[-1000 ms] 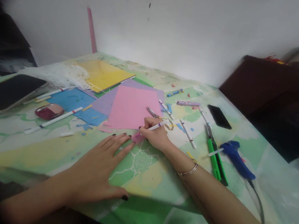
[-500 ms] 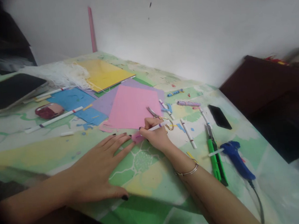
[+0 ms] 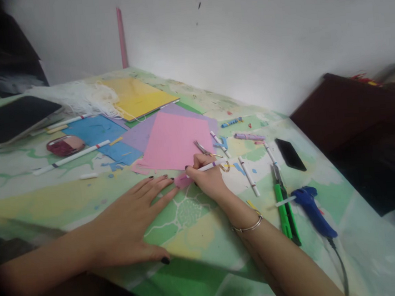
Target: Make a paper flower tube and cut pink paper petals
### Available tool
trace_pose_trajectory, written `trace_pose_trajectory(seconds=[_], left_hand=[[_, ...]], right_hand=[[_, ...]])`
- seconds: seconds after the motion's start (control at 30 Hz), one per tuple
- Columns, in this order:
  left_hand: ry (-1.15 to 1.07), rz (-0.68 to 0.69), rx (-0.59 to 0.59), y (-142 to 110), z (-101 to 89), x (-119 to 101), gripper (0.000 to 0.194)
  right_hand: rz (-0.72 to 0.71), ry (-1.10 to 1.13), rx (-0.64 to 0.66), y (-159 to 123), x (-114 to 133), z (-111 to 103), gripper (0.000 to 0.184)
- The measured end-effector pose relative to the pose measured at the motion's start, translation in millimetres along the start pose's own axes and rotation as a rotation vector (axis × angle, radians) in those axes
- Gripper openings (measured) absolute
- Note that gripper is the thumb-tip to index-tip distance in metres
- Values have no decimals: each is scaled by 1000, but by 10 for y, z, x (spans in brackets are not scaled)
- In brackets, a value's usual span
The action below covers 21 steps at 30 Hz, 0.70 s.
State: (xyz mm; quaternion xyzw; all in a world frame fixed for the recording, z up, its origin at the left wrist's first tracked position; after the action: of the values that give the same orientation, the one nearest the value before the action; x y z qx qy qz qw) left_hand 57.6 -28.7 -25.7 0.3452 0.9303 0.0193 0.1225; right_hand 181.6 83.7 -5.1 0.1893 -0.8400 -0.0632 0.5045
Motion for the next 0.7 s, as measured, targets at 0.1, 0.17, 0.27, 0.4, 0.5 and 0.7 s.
trace_pose_trajectory(seconds=[0.1,0.17,0.27,0.4,0.5,0.7], left_hand=[[-4,-1,-5,-1,-2,4,107],[-4,-6,-4,-2,1,7,107],[0,-9,-5,-5,5,9,107],[3,3,-21,-7,-2,0,107],[7,5,-17,-3,-4,-3,106],[7,0,-13,6,-7,-6,107]], right_hand=[[-8,-11,1,-4,21,3,31],[-22,-16,-1,-6,48,5,31],[-47,-29,-2,-4,82,10,31],[-114,-73,-16,-5,132,8,32],[-101,-68,-6,-7,117,15,32],[-45,-23,-7,-14,76,5,31]])
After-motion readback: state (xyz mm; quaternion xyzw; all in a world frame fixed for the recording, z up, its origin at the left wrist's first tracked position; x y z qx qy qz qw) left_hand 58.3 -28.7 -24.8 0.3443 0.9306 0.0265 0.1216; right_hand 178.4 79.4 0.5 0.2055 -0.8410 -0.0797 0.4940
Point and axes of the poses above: each hand's wrist, its own y-axis towards the middle knuckle, its own z-axis out of the palm, x = y × z, the point moved 8 cm from there along y, towards the middle knuckle, and after that the axes turned 1 degree about z, right-handed, at the moved point
